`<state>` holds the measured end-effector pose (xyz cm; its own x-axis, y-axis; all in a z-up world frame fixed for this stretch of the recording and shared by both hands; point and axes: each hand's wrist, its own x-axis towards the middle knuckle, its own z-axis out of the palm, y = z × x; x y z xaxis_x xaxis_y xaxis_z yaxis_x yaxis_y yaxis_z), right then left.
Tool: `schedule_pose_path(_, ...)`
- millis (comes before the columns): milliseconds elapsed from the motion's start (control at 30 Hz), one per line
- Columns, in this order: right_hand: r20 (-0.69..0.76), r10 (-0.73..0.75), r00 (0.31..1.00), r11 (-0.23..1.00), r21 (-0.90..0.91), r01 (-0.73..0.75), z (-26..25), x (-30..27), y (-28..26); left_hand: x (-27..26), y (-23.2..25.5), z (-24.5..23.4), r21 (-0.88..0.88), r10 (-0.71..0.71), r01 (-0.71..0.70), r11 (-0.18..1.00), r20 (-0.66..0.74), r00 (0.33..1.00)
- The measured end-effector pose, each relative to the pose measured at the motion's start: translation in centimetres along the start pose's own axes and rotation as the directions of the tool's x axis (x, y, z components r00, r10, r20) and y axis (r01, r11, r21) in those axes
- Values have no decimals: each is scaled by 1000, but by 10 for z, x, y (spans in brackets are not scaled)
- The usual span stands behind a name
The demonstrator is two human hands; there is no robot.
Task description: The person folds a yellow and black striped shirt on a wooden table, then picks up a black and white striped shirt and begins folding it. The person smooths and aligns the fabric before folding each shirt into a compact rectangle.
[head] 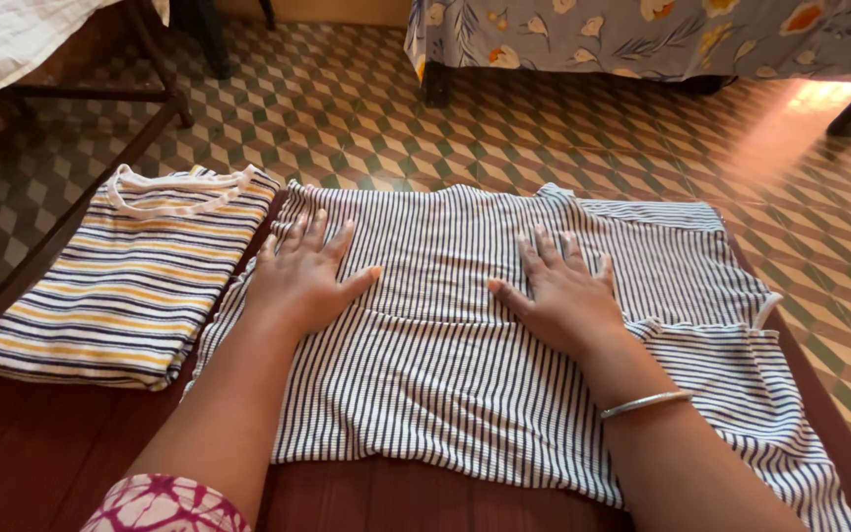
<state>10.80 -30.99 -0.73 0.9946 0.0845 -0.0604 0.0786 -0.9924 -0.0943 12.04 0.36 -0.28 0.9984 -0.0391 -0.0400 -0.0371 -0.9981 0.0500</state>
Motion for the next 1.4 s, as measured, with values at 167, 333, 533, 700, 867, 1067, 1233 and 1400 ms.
schedule_pose_path(167, -13, -109, 994, 992, -69, 108, -10, -25, 5, -12, -14, 8, -68, 86, -98, 993, -167, 982)
schedule_pose_path(333, -127, -192, 973, 966, -199, 165, -24, -63, 2, -57, -16, -3, -71, 223, -333, 940, -612, 759)
schedule_pose_path(533, -250, -268, 930, 961, -141, 239, -26, -95, 12, -152, 6, -18, -196, 222, -333, 922, -437, 872)
schedule_pose_path(700, -296, -302, 906, 951, -25, 308, -22, -111, 4, -196, 30, -30, -296, 202, -261, 919, -214, 956)
schedule_pose_path(867, -182, -99, 978, 967, 216, 138, -32, -120, 25, -206, 56, -35, -273, 414, -463, 843, -218, 884)
schedule_pose_path(1067, -242, 71, 968, 963, 270, -3, -51, -118, 64, -210, 71, -29, -311, 506, -537, 784, -180, 844)
schedule_pose_path(1233, -57, 121, 991, 948, 301, -98, -50, -120, 59, -208, 66, -20, -256, 583, -648, 717, -289, 759)
schedule_pose_path(1400, -14, 49, 999, 967, 252, -44, -49, -119, 52, -208, 69, -12, -214, 593, -654, 726, -287, 752)
